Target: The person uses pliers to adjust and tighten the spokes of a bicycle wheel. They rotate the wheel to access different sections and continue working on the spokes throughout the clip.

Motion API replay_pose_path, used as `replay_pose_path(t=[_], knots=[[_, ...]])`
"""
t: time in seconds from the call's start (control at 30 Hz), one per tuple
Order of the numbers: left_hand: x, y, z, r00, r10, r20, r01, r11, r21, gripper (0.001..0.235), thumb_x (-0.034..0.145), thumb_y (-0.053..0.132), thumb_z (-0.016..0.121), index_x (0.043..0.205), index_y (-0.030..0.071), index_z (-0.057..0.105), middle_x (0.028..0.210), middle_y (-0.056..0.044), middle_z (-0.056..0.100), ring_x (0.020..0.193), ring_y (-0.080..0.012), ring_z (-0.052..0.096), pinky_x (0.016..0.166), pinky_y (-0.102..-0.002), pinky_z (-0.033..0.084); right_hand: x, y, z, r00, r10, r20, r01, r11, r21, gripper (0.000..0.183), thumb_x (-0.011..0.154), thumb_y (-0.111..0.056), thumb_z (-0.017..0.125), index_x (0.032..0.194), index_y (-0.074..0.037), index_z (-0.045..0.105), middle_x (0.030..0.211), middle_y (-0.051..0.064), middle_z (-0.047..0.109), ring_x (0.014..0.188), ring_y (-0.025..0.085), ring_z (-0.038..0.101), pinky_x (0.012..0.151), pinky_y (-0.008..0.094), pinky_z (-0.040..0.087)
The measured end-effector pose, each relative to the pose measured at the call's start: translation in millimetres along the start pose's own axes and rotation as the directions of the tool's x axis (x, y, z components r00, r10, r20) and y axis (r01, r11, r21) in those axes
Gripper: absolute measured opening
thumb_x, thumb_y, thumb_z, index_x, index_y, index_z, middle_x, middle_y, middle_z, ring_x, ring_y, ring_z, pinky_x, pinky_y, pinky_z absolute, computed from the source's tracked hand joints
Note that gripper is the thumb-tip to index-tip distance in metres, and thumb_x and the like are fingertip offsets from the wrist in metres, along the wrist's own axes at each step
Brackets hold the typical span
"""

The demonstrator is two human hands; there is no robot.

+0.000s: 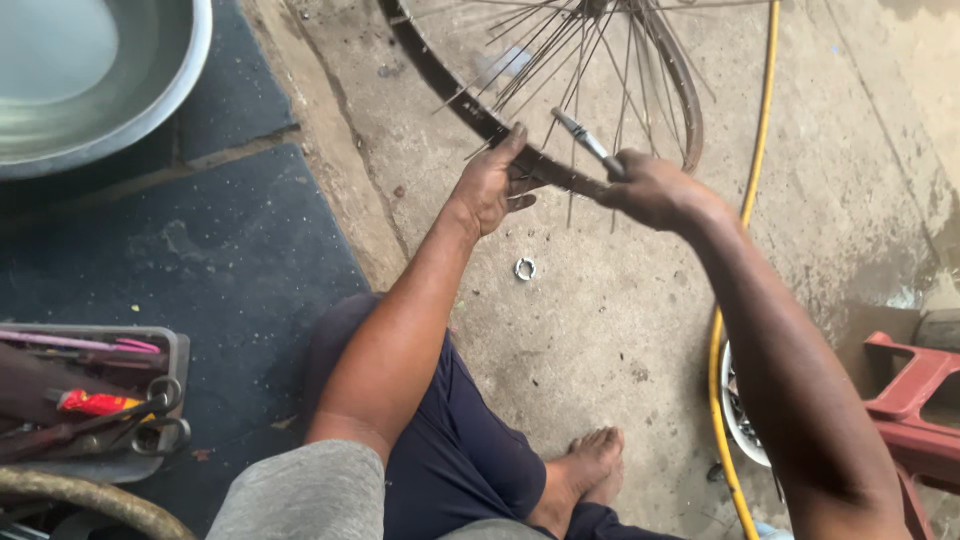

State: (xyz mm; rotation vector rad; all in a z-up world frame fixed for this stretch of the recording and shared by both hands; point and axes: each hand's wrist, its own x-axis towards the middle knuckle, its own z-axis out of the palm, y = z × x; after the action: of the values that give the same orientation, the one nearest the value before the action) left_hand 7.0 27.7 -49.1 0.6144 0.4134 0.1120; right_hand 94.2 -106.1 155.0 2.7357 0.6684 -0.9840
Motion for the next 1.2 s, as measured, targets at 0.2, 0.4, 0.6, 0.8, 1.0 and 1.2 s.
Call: replay_pose_path(t=[0.2, 0.4, 0.6, 0.8, 1.0, 1.2], knots=[[-14.1, 2.3, 15.8, 0.988, 0.102, 0.118, -0.090, 0.990, -0.106, 0.075, 0.076, 0.062, 0.073, 0.132, 0.014, 0.062, 0.107, -0.006, 0.076, 0.103, -0.0203, 0.068, 0.088, -0.040, 0.056, -38.1, 0.0, 4.8, 0.999, -0.021, 0.033, 0.024, 0.996, -0.082, 0.044, 0.097, -0.037, 0.061, 0.130, -0.008, 0.058, 0.109, 0.013, 0.069, 0.097, 0.025, 0.066, 0.086, 0.043, 0.052], [-19.4, 5.3, 14.8, 0.960, 0.144, 0.241, -0.105, 0.980, -0.169, 0.063, 0.090, 0.050, 0.079, 0.133, 0.006, 0.066, 0.109, -0.009, 0.074, 0.110, -0.0233, 0.069, 0.098, -0.042, 0.057, -48.2, 2.4, 21.8, 1.000, 0.014, 0.020, -0.013, 1.000, -0.028, 0.041, 0.099, -0.033, 0.061, 0.131, -0.008, 0.058, 0.099, 0.013, 0.069, 0.085, 0.024, 0.064, 0.077, 0.043, 0.054], [-23.7, 5.3, 14.7, 0.977, -0.083, 0.194, 0.073, 0.996, 0.060, 0.052, 0.079, 0.038, 0.077, 0.125, 0.017, 0.063, 0.102, -0.006, 0.078, 0.096, -0.0212, 0.075, 0.082, -0.040, 0.062, -59.4, -1.2, 22.3, 0.996, 0.086, -0.011, -0.086, 0.996, -0.009, 0.038, 0.102, -0.030, 0.056, 0.131, -0.006, 0.057, 0.087, 0.010, 0.065, 0.069, 0.019, 0.058, 0.064, 0.039, 0.052], [-3.6, -13.4, 7.8, 0.983, -0.087, 0.160, 0.054, 0.979, 0.198, 0.024, 0.093, 0.015, 0.073, 0.109, -0.003, 0.070, 0.093, -0.014, 0.078, 0.081, -0.0206, 0.077, 0.073, -0.034, 0.065, -64.0, 4.4, 12.5, 0.994, 0.094, -0.050, -0.098, 0.992, -0.080, 0.034, 0.101, -0.026, 0.057, 0.130, -0.008, 0.059, 0.088, 0.009, 0.065, 0.072, 0.019, 0.059, 0.065, 0.038, 0.051], [-3.1, -12.0, 9.1, 0.988, -0.024, 0.153, -0.015, 0.968, 0.249, 0.028, 0.090, 0.008, 0.069, 0.117, 0.002, 0.066, 0.092, -0.012, 0.076, 0.080, -0.0167, 0.076, 0.074, -0.031, 0.066, -48.4, 48.7, 27.0, 1.000, 0.014, 0.006, -0.015, 0.992, 0.127, 0.039, 0.097, -0.024, 0.061, 0.133, -0.006, 0.059, 0.100, 0.012, 0.068, 0.086, 0.024, 0.064, 0.076, 0.041, 0.056], [-10.9, -6.2, 20.9, 0.988, -0.061, 0.144, 0.023, 0.966, 0.256, 0.039, 0.086, 0.020, 0.074, 0.121, 0.004, 0.069, 0.087, -0.009, 0.076, 0.079, -0.0153, 0.074, 0.071, -0.031, 0.063, -44.3, 137.0, 100.1, 0.789, -0.571, -0.227, 0.376, 0.156, 0.913, 0.067, 0.089, -0.017, 0.072, 0.149, 0.001, 0.050, 0.115, 0.022, 0.070, 0.107, 0.031, 0.070, 0.098, 0.045, 0.057]])
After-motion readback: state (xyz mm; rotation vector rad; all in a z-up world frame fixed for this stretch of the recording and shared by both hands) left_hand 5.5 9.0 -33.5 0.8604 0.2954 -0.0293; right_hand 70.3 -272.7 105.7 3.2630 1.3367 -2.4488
